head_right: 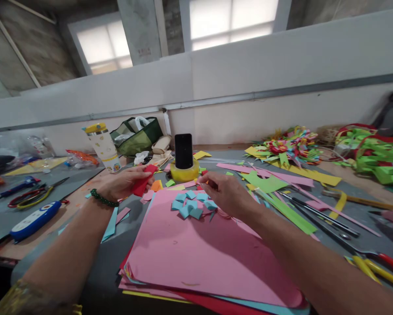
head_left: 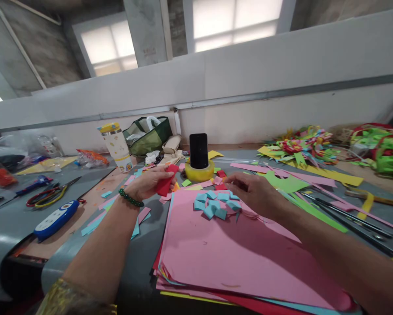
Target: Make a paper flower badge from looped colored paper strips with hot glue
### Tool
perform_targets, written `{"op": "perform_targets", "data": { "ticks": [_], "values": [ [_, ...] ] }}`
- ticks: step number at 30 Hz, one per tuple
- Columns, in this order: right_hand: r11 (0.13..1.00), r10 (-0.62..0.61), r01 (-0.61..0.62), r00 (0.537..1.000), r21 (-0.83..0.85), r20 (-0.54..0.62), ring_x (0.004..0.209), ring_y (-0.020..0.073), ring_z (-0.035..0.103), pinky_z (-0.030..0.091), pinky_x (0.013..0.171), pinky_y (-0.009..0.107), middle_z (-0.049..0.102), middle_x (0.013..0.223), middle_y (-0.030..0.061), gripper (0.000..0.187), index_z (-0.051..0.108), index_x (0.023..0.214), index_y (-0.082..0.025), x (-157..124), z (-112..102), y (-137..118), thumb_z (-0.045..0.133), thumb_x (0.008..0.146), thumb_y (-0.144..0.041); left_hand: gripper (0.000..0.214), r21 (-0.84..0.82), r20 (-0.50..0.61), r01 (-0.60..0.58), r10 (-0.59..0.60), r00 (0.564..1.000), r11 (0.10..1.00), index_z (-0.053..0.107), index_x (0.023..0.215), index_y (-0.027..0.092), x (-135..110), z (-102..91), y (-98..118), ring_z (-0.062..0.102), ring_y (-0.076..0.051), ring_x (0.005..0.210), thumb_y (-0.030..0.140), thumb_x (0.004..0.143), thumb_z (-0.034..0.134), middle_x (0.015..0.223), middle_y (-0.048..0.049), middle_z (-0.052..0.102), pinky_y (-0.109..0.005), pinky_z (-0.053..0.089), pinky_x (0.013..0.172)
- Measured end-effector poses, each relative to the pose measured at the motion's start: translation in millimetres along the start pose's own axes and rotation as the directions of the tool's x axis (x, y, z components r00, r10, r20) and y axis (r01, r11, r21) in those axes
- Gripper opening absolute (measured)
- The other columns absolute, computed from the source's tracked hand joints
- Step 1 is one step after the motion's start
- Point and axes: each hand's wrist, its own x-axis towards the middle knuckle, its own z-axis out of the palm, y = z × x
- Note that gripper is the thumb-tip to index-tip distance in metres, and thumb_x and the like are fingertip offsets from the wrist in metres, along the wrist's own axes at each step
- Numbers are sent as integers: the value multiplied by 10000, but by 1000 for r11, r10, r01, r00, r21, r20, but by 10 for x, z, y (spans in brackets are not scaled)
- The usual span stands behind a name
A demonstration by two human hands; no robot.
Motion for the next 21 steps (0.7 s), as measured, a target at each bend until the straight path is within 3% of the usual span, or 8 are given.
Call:
{"op": "perform_targets", "data": {
  "ticks": [5,8,11,14,17,21],
  "values": [
    [1000,-11,9,996,-17,-91,526,117,442,351,506,238,575,607,6,258,657,807,-189,15,-46,-59,498,853,-388,175,26,-24,-70,71,997,997,521,866,157,-12,162,4,578,-83,570,165,745,648,695,19,591,-185,483,545],
    [993,43,-58,989,-102,-143,553,126,481,365,537,251,619,654,21,240,654,795,-190,53,-151,-9,502,848,-368,188,80,-59,-32,37,998,996,489,843,173,-17,164,-6,564,-79,482,137,712,620,646,42,581,-180,460,469],
    [954,183,-175,983,-242,10,566,135,518,351,528,252,638,656,25,228,650,750,-192,89,-287,111,521,833,-361,200,173,-23,106,-103,994,979,489,805,171,-10,221,-105,624,-156,464,107,659,609,615,10,610,-214,450,403],
    [920,291,-228,943,-320,164,568,147,552,334,489,247,666,675,46,195,659,713,-182,100,-390,241,577,789,-341,195,236,-19,196,-197,980,952,470,761,173,48,355,-270,662,-211,491,85,639,594,578,-10,609,-215,437,380],
    [917,308,-236,931,-320,195,571,154,572,340,479,243,682,700,59,197,684,759,-173,93,-418,291,612,775,-356,215,217,-38,192,-188,981,957,437,791,191,136,532,-413,660,-178,492,90,656,570,575,27,585,-210,456,424],
    [946,239,-181,950,-267,202,678,153,600,397,564,239,699,844,46,242,690,902,-201,56,-330,150,582,829,-404,258,151,-24,136,-134,991,979,446,919,206,203,731,-499,690,-173,585,120,699,550,653,22,612,-236,501,515]
  ]
}}
